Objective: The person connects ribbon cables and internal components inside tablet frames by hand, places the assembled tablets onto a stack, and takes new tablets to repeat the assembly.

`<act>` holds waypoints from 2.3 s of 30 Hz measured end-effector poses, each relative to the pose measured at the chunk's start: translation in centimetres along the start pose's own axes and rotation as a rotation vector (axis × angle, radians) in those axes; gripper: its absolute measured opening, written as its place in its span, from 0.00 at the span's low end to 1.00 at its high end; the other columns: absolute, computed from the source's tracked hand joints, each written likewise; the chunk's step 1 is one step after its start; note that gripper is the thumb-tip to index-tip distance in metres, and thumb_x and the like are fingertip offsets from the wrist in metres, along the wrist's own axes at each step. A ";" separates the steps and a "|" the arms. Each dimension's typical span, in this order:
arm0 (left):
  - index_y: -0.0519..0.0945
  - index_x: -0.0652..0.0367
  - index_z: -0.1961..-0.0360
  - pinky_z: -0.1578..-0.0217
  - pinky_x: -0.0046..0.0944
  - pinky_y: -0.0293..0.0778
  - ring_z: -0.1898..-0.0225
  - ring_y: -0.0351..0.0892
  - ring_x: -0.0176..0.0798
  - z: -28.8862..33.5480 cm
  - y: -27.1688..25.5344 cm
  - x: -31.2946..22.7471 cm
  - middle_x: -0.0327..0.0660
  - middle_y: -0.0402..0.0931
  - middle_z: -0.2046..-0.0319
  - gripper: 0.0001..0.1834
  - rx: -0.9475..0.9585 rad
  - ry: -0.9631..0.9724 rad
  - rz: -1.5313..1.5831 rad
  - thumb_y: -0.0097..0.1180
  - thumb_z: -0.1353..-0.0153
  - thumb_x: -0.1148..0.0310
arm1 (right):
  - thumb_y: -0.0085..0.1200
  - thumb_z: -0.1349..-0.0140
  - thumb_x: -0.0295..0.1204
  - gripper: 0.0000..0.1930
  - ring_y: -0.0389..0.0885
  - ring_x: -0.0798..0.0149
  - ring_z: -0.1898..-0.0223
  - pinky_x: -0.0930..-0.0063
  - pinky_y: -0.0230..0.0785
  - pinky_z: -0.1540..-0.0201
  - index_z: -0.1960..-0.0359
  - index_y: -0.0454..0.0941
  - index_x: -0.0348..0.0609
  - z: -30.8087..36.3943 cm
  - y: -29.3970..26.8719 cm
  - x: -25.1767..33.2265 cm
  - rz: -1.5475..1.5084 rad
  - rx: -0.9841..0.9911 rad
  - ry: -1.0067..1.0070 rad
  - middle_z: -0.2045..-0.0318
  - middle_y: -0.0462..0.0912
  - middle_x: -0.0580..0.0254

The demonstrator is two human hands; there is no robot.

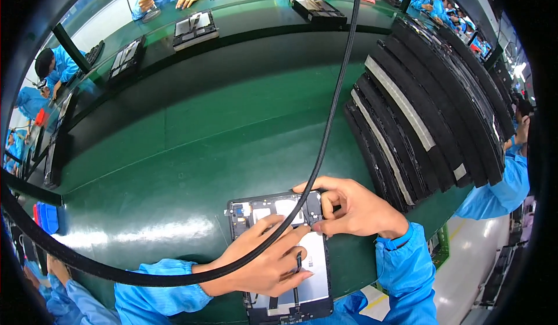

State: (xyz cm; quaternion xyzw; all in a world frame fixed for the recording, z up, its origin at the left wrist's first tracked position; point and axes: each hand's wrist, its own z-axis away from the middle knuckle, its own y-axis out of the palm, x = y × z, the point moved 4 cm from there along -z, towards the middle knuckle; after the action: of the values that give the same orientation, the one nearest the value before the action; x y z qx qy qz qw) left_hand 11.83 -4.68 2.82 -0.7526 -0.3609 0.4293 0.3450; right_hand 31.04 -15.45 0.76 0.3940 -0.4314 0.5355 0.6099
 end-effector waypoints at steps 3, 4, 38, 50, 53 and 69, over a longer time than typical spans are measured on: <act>0.84 0.59 0.67 0.42 0.55 0.78 0.54 0.82 0.49 0.2 -0.3 0.1 0.50 0.85 0.44 0.19 -0.051 -0.021 0.038 0.72 0.38 0.53 | 0.68 0.39 0.17 0.37 0.71 0.80 0.72 0.78 0.65 0.65 0.25 0.75 0.41 0.3 0.3 0.2 0.001 -0.034 0.045 0.79 0.73 0.76; 0.86 0.58 0.68 0.44 0.52 0.77 0.56 0.85 0.49 0.2 -0.5 0.0 0.48 0.86 0.50 0.18 -0.073 -0.024 0.047 0.72 0.38 0.52 | 0.68 0.39 0.17 0.37 0.71 0.80 0.72 0.78 0.65 0.65 0.25 0.75 0.41 0.3 0.5 0.1 0.002 -0.030 0.049 0.79 0.73 0.76; 0.89 0.62 0.61 0.57 0.47 0.78 0.62 0.82 0.46 10.2 -5.4 1.4 0.42 0.85 0.63 0.11 -0.258 -0.001 0.069 0.66 0.42 0.68 | 0.69 0.43 0.28 0.11 0.77 0.51 0.50 0.56 0.70 0.45 0.58 0.91 0.49 -0.2 8.4 5.4 0.814 -0.060 -0.772 0.56 0.81 0.63; 0.86 0.63 0.53 0.66 0.46 0.79 0.69 0.85 0.48 9.3 -3.6 3.2 0.48 0.88 0.65 0.09 -0.360 -0.584 0.361 0.64 0.32 0.73 | 0.56 0.45 0.15 0.17 0.80 0.49 0.55 0.59 0.74 0.50 0.54 0.85 0.37 -4.1 9.5 3.9 0.605 -0.214 -0.665 0.61 0.85 0.53; 0.84 0.61 0.55 0.73 0.44 0.76 0.76 0.83 0.41 7.9 -4.4 4.7 0.46 0.89 0.68 0.08 -0.317 -0.712 0.460 0.67 0.34 0.73 | 0.55 0.45 0.15 0.16 0.80 0.52 0.56 0.59 0.74 0.50 0.54 0.85 0.37 -4.2 9.2 4.0 0.536 -0.229 -0.649 0.61 0.85 0.54; 0.69 0.56 0.53 0.73 0.29 0.69 0.69 0.79 0.26 9.2 -4.8 2.9 0.46 0.87 0.63 0.23 -0.522 -0.453 0.624 0.73 0.35 0.85 | 0.71 0.47 0.25 0.16 0.78 0.54 0.55 0.60 0.69 0.44 0.55 0.90 0.44 -2.5 10.3 5.5 0.726 -0.113 -0.759 0.60 0.86 0.63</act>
State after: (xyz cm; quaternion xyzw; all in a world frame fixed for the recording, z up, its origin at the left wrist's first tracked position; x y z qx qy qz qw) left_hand 3.49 2.11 2.06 -0.7742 -0.2793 0.5609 -0.0893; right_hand 21.38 -10.14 5.34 0.3518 -0.7586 0.5081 0.2063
